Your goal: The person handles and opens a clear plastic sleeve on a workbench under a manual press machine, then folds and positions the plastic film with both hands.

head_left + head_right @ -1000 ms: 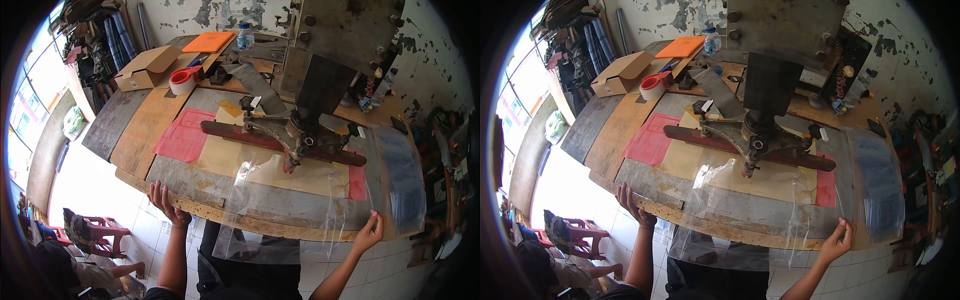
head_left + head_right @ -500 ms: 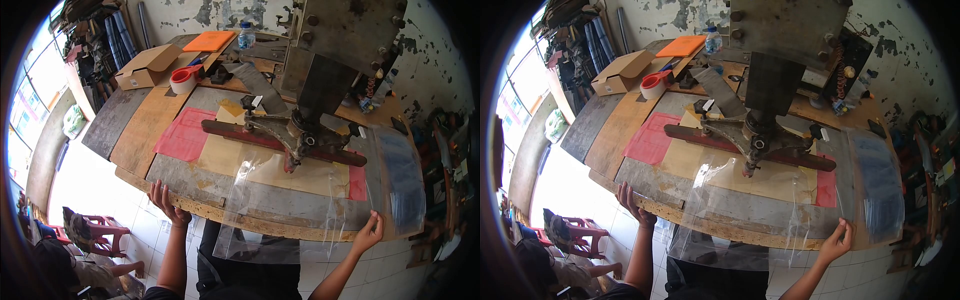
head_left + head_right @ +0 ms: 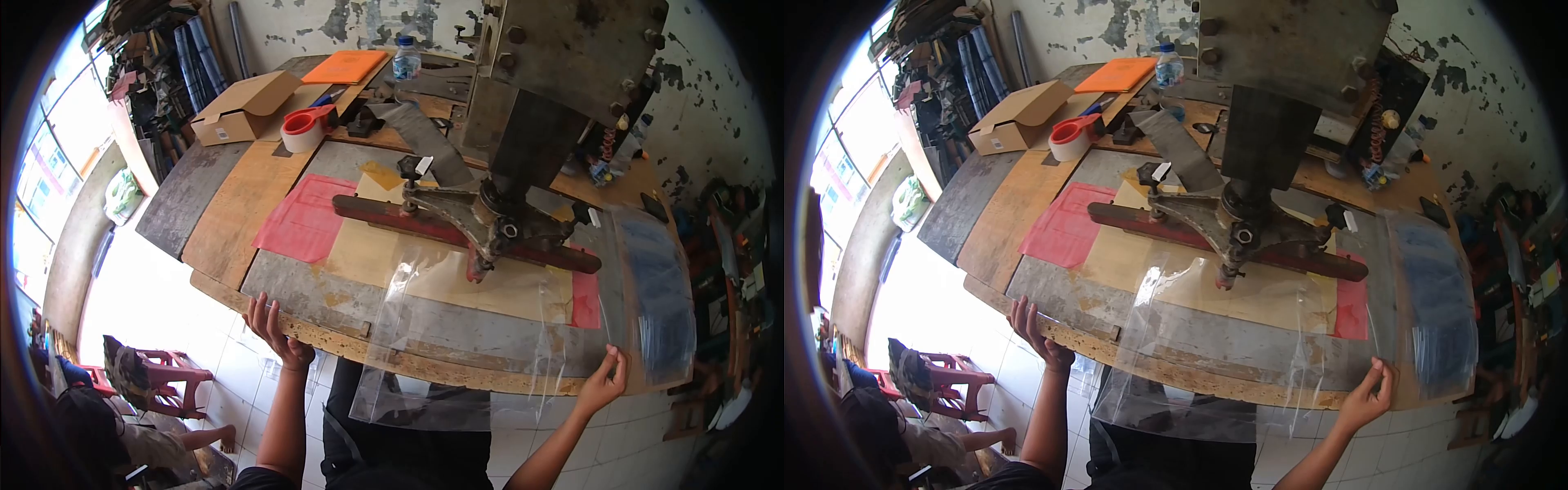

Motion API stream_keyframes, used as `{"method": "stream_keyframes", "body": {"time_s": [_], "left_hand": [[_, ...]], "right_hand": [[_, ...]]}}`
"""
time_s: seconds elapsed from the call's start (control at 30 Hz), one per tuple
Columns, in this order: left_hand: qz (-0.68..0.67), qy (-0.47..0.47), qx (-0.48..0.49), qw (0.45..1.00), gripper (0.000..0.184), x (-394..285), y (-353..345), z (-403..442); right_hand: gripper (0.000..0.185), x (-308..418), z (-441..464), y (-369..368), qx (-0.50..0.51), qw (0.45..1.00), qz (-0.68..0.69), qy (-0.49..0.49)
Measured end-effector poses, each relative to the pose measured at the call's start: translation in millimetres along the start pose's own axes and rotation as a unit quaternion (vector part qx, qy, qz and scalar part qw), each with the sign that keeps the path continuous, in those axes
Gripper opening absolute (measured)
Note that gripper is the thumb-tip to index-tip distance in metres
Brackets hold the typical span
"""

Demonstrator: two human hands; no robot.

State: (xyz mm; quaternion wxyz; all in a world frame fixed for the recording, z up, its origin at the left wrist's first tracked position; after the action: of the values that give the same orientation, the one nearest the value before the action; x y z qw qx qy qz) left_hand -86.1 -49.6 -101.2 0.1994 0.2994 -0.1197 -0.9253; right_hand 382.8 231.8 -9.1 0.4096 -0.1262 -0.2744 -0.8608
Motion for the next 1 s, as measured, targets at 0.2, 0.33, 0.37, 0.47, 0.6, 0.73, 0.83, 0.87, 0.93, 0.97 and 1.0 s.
{"method": "stream_keyframes", "body": {"time_s": [0.2,0.33,0.37,0.47,0.6,0.73,0.83,0.87,0.93,0.97,1.0], "left_hand": [[0.001,0.005,0.001,1.000,0.070,-1,0,-1],[0.009,0.005,0.008,1.000,0.070,0,1,-1],[0.008,0.005,0.007,1.000,0.070,-1,1,0],[0.006,0.000,0.008,1.000,0.069,-2,1,1],[0.000,0.000,0.007,1.000,0.068,-3,1,1],[0.001,0.002,0.009,1.000,0.068,-2,2,1],[-0.001,0.005,0.007,1.000,0.068,-2,1,1],[-0.001,0.005,0.006,1.000,0.068,-2,1,0],[-0.001,0.006,0.004,1.000,0.068,-2,2,1],[-0.001,0.006,0.003,1.000,0.068,-2,2,1],[-0.001,0.006,0.003,1.000,0.068,-2,2,1]], "right_hand": [[0.024,-1,-1,0,-0.001,1.000,0.001,-0.001],[0.024,-2,-1,0,0.002,1.000,-0.001,-0.003],[0.024,-4,-2,0,0.001,1.000,-0.001,-0.002],[0.025,-10,-4,0,0.003,1.000,0.009,-0.001],[0.026,-11,-4,1,0.010,1.000,-0.001,0.000],[0.027,-9,-2,1,0.013,1.000,-0.003,0.005],[0.027,-9,-3,1,0.011,1.000,0.002,-0.007],[0.027,-9,-3,1,0.011,1.000,0.003,-0.006],[0.028,-10,-4,1,0.010,1.000,0.005,-0.017],[0.028,-11,-4,1,0.010,1.000,0.005,-0.017],[0.028,-11,-5,1,0.011,1.000,0.005,-0.017]]}}
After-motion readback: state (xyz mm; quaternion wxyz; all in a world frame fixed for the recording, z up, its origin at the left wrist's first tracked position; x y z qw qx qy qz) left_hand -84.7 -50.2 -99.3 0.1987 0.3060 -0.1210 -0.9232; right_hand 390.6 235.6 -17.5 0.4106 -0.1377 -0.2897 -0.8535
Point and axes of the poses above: each hand's wrist, its own z-axis towards the middle knuckle, its own y-axis out of the back of the hand, x = y × z, the point moved 2 cm from there along z, towards the middle knuckle, and after that the axes turned 13 degrees about y, right-handed, at the moved point
